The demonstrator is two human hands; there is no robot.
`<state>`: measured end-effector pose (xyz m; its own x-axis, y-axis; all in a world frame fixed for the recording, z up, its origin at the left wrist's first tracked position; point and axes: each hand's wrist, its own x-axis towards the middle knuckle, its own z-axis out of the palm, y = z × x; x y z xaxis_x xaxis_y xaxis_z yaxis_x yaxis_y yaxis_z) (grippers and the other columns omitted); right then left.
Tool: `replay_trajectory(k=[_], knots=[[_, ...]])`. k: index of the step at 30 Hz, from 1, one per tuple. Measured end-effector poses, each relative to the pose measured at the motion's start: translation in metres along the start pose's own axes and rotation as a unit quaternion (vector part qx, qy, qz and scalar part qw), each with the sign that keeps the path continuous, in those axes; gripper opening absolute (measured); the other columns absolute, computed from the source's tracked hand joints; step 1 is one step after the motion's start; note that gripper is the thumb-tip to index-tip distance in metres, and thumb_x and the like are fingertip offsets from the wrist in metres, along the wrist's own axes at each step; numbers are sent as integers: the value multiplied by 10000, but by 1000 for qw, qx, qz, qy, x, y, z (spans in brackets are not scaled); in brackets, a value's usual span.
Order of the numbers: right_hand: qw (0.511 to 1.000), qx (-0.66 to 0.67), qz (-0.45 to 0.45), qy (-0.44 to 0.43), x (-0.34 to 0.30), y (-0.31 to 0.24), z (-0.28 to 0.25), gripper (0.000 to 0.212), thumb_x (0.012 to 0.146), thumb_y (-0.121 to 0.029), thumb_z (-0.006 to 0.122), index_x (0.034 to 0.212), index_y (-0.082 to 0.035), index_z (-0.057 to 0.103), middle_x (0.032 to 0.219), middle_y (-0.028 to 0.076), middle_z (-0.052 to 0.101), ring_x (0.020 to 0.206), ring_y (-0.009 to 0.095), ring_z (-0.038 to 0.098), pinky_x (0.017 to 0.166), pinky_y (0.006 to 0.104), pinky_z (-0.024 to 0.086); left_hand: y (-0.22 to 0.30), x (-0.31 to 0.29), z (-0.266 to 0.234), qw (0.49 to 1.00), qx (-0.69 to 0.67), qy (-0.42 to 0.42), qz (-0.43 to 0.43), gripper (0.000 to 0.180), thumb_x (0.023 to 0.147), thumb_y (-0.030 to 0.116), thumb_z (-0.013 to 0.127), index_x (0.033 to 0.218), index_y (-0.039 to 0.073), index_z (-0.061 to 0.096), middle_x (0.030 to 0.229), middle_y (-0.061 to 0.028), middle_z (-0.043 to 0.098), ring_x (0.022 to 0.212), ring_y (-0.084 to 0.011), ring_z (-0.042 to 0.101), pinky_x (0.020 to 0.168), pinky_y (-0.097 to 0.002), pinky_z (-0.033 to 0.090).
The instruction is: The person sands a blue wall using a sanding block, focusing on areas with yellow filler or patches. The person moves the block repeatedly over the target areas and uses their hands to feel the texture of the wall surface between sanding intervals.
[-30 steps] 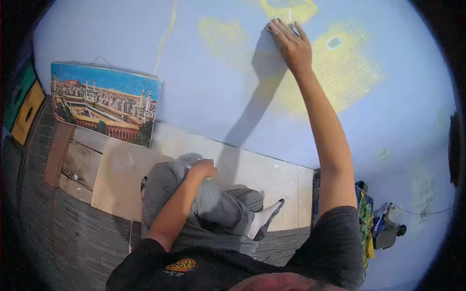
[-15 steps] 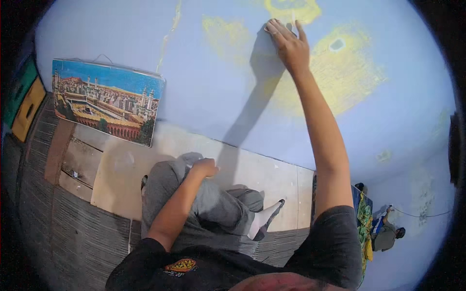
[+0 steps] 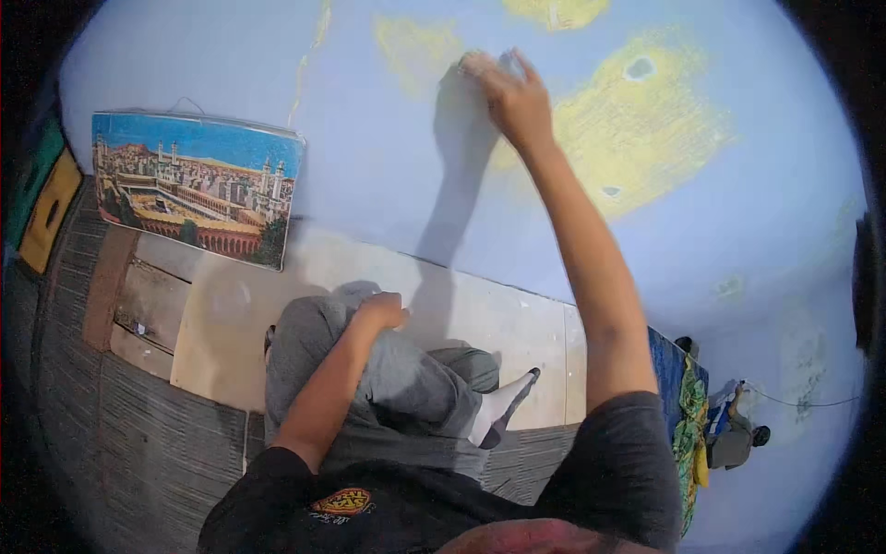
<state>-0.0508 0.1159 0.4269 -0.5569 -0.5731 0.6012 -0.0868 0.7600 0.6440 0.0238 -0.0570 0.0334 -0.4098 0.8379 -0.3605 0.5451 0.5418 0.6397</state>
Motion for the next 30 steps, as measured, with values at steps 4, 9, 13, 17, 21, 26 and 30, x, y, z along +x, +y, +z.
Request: replay_trajectory(k=[4,9,13,17,21,26,30], knots=[[976,134,133,-109,-107,-76,10,382,822,-1,587,1159,-169,652,1116,68,688,1045,282,642,1014,449,429,13,-7,-4,999,30,-10,16,544,918,461,521,1200,3,604,1253,-202,605,1144,-369,590,963,-475,465],[895,254,293,-220,-252,-207,-1,197,803,-27,601,984,-39,677,918,166,664,852,353,614,767,428,467,4,1,2,999,29,-29,27,561,919,461,526,1189,-23,609,1240,-233,603,1151,-396,575,969,-502,457],[777,300,515,-204,-349,-279,-6,111,814,-90,653,876,-14,704,822,192,667,748,331,644,687,390,501,-4,2,16,999,17,22,26,547,912,452,548,1131,-42,630,1185,-234,631,1097,-407,601,930,-513,474],[594,388,675,-202,-404,-298,-5,145,789,-119,648,880,-24,708,694,134,676,581,261,618,575,379,488,13,-3,7,999,31,-38,20,598,926,493,525,1175,-46,597,1191,-241,619,1094,-397,595,952,-496,461],[367,501,776,-110,-427,-281,8,66,828,-68,620,818,-17,661,716,60,657,647,173,638,564,288,477,12,16,24,996,44,-75,37,663,925,515,516,1265,-53,542,1276,-244,576,1181,-387,553,1004,-462,430],[73,645,759,59,-351,-271,0,127,863,6,572,989,15,587,896,86,645,738,175,650,631,283,540,26,-7,4,996,-79,-49,1,713,922,579,493,1347,6,496,1311,-247,555,1234,-386,519,1051,-438,391],[6,667,742,72,-356,-265,-4,188,881,-14,583,1063,26,562,984,106,643,889,205,665,775,337,553,60,2,-3,981,-191,24,11,662,927,530,542,1308,-11,511,1154,-187,642,1090,-302,611,925,-387,466]])
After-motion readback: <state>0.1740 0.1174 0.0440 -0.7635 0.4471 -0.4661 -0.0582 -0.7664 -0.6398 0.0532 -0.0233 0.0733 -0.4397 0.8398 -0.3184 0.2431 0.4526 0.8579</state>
